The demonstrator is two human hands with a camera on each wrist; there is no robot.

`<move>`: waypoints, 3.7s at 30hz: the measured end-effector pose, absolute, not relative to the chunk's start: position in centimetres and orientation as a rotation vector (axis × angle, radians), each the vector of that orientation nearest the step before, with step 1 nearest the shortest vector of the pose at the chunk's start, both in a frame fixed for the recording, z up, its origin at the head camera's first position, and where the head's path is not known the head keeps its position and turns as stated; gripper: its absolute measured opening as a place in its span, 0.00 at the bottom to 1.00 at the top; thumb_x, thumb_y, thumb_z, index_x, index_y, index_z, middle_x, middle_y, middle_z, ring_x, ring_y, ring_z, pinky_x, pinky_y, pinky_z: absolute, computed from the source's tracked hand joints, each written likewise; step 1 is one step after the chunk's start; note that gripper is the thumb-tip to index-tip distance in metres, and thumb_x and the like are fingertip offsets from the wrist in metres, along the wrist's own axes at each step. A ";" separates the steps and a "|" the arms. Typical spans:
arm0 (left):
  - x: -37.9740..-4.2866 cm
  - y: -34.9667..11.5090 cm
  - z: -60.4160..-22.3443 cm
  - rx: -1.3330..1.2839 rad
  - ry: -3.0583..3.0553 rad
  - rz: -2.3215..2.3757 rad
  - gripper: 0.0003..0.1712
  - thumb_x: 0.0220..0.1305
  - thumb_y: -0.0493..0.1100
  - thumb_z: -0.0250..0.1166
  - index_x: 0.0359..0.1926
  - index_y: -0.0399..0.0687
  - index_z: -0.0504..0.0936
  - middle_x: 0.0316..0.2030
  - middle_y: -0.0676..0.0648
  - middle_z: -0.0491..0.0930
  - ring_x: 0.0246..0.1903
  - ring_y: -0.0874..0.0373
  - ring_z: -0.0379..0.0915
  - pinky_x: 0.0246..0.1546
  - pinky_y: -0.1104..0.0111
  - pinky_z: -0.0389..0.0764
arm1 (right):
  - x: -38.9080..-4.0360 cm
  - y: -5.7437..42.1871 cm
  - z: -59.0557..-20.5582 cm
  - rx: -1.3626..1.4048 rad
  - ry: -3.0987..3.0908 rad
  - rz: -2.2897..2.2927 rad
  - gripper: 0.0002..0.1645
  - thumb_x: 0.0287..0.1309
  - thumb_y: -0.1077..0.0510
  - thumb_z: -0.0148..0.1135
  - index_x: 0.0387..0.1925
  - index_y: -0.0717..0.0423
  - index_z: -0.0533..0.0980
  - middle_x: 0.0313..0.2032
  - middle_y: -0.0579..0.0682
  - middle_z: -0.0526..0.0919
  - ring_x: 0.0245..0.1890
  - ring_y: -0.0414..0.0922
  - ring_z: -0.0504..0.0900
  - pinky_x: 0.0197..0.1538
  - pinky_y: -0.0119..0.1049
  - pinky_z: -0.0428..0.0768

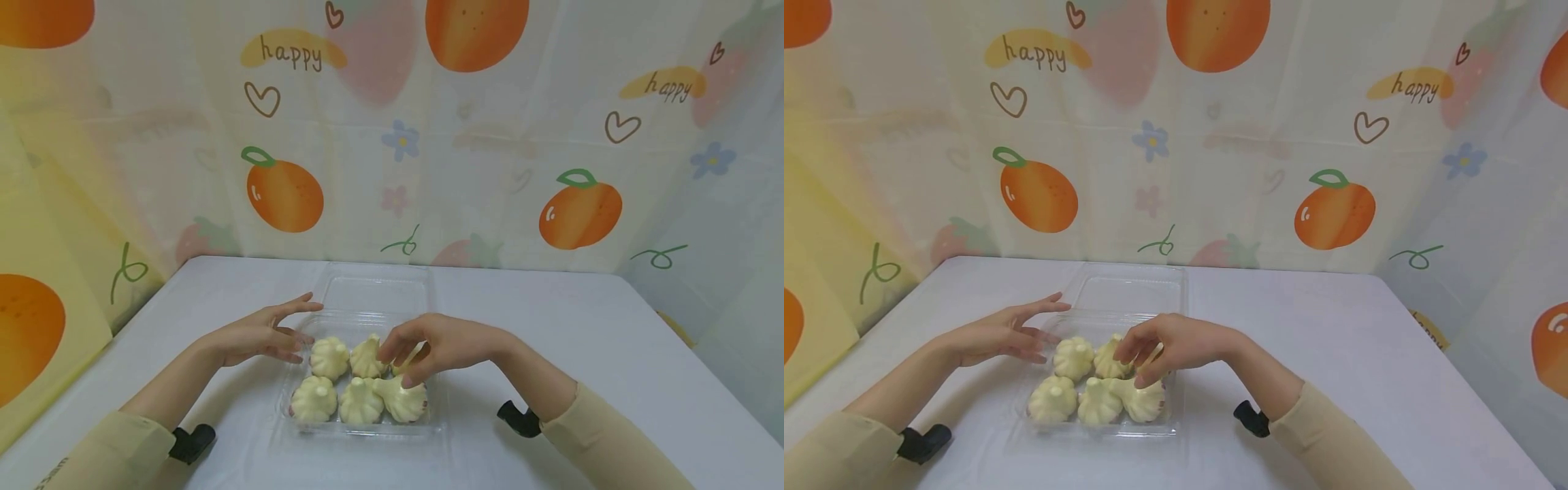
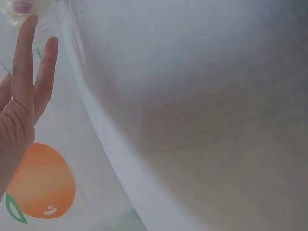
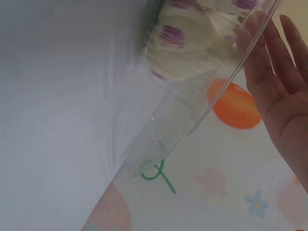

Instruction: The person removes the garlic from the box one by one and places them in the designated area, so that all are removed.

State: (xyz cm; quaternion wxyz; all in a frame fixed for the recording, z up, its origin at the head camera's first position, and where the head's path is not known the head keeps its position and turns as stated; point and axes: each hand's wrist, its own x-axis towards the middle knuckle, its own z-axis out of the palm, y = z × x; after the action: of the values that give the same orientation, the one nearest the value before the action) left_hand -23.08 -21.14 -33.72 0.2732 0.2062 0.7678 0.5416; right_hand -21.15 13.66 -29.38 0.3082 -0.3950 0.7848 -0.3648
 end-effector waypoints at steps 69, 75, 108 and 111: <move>-23.3 -21.2 -34.0 0.569 2.049 1.444 0.43 0.68 0.38 0.60 0.78 0.43 0.49 0.80 0.47 0.23 0.68 0.39 0.66 0.58 0.56 0.83 | -19.5 14.4 -30.5 -1.308 2.226 -0.661 0.37 0.46 0.66 0.72 0.60 0.45 0.74 0.57 0.42 0.81 0.54 0.33 0.77 0.56 0.27 0.81; -23.2 -21.3 -33.9 0.578 2.043 1.442 0.43 0.68 0.38 0.60 0.78 0.43 0.49 0.79 0.47 0.22 0.68 0.38 0.65 0.58 0.56 0.83 | -19.6 15.1 -30.2 -1.270 2.206 -0.737 0.36 0.48 0.66 0.72 0.60 0.43 0.73 0.60 0.41 0.79 0.59 0.37 0.77 0.58 0.29 0.81; -23.5 -21.0 -34.2 0.565 2.062 1.411 0.44 0.68 0.39 0.61 0.78 0.45 0.48 0.79 0.49 0.22 0.68 0.40 0.65 0.58 0.57 0.83 | -22.0 19.6 -27.9 -1.101 2.389 -1.056 0.35 0.49 0.59 0.74 0.61 0.47 0.73 0.63 0.46 0.76 0.63 0.46 0.74 0.61 0.35 0.81; -23.4 -21.0 -34.1 0.559 2.060 1.413 0.44 0.68 0.39 0.61 0.78 0.45 0.48 0.79 0.49 0.22 0.68 0.40 0.65 0.58 0.58 0.83 | -22.5 20.1 -28.1 -1.085 2.393 -1.091 0.35 0.50 0.60 0.73 0.61 0.49 0.72 0.63 0.50 0.75 0.63 0.49 0.74 0.60 0.37 0.82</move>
State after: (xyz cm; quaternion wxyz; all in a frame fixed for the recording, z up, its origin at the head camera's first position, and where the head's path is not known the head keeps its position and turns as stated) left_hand -23.42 -21.00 -34.15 0.2866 0.2093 0.7709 0.5289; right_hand -22.48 20.14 -28.10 0.1477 -0.3772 0.8318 -0.3794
